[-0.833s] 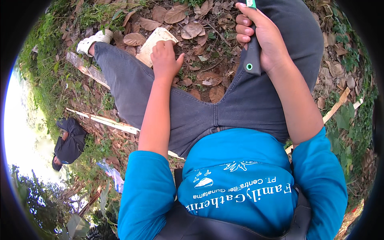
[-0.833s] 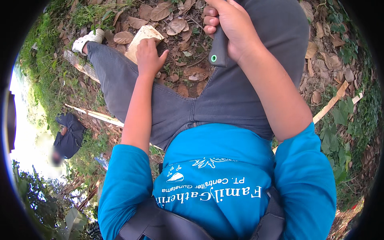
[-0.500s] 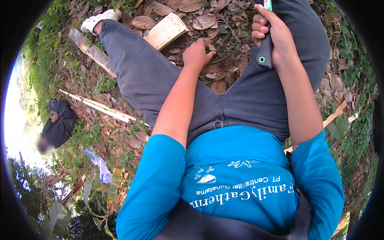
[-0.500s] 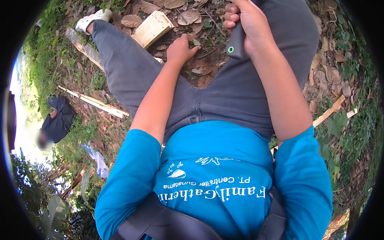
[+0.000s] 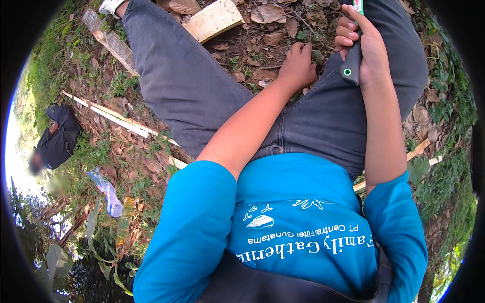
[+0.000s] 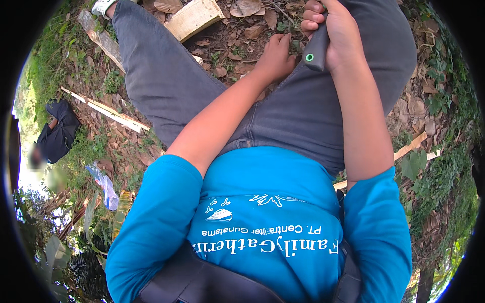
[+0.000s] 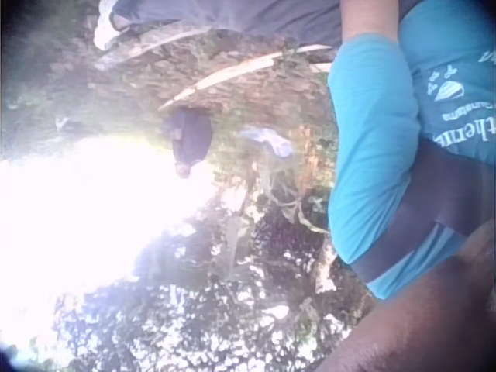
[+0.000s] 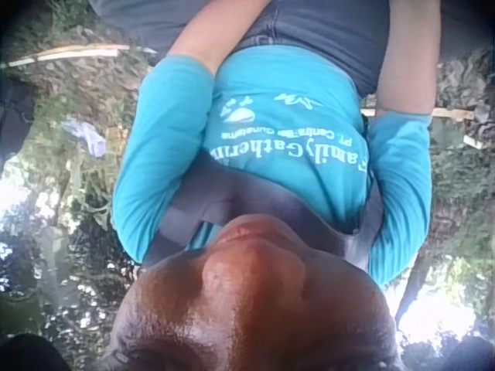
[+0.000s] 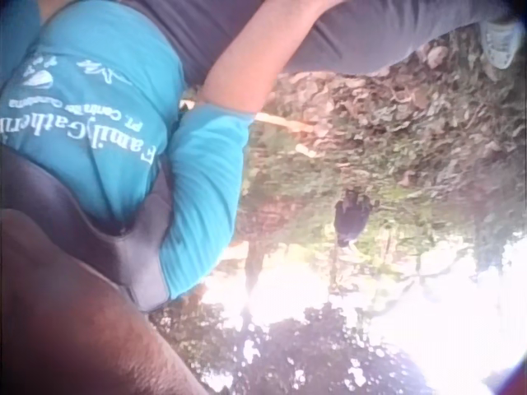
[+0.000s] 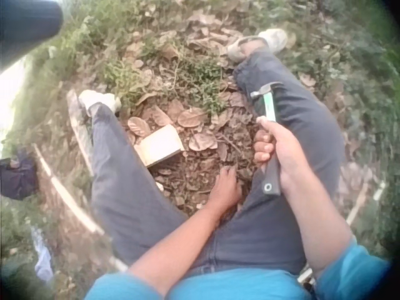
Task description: The person sits on the ground and uses a small hammer to chip away at a rectangular block of wood, shaping it by repeatedly striking the edges. The person also handles a long, thin strip of wood, fitting it into a notch on the block.
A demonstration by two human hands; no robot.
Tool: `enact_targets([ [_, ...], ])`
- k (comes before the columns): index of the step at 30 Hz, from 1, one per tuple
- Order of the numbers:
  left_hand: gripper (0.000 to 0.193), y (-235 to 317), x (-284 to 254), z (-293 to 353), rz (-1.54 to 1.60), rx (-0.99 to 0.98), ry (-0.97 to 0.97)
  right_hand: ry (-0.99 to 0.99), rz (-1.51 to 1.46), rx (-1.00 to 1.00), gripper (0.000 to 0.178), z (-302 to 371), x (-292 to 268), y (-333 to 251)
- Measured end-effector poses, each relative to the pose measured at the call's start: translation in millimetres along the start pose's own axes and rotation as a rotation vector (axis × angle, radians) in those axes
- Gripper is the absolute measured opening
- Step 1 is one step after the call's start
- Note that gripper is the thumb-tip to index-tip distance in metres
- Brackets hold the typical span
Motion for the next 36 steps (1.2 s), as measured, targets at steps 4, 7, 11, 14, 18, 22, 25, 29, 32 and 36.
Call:
enact_targets([
  [4,0.032,-50.0,-40.6,-4.4,-0.145,-0.138,0.094,0.011,-0.008,-0.002,0.013,-1.9,3.5,2.5],
  [7,0.033,-121.2,-62.8,3.6,-0.228,-0.426,0.135,0.003,-0.001,0.008,0.014,0.6,9.3,6.8],
  [11,0.029,-125.8,-66.9,0.8,-0.268,-0.553,0.041,0.031,0.008,0.001,0.015,-0.1,6.5,5.4],
  [14,0.030,-122.6,-66.5,-0.2,-0.291,-0.564,0.036,0.074,0.029,-0.001,0.016,2.3,4.2,4.8],
  [18,0.027,-129.4,-61.7,-3.7,-0.258,-0.573,0.033,0.066,0.063,-0.001,0.018,2.3,3.1,5.2],
  [22,0.023,-133.0,-59.1,-5.0,-0.227,-0.524,0.044,0.045,0.054,-0.006,0.017,2.7,5.6,5.1],
  [25,0.023,-134.4,-58.1,-5.2,-0.225,-0.484,0.020,0.037,0.046,-0.003,0.016,2.5,7.1,5.9],
  [29,0.026,-104.4,-68.3,-3.2,-0.330,-0.320,0.097,0.020,0.019,0.000,0.016,1.7,5.7,5.9],
  [32,0.024,-86.0,-75.7,-3.6,-0.409,-0.192,0.159,0.003,0.021,-0.005,0.016,1.1,5.6,5.1],
  [36,0.017,-82.1,-75.7,-0.2,-0.538,-0.160,0.148,0.051,0.040,-0.005,0.018,5.5,7.0,4.8],
])
Point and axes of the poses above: each hand's wrist, its own z-axis away from the middle knuckle, its own x-axis out of the palm, y = z × x, the point moved 9 cm from there along -z, towards the middle knuckle
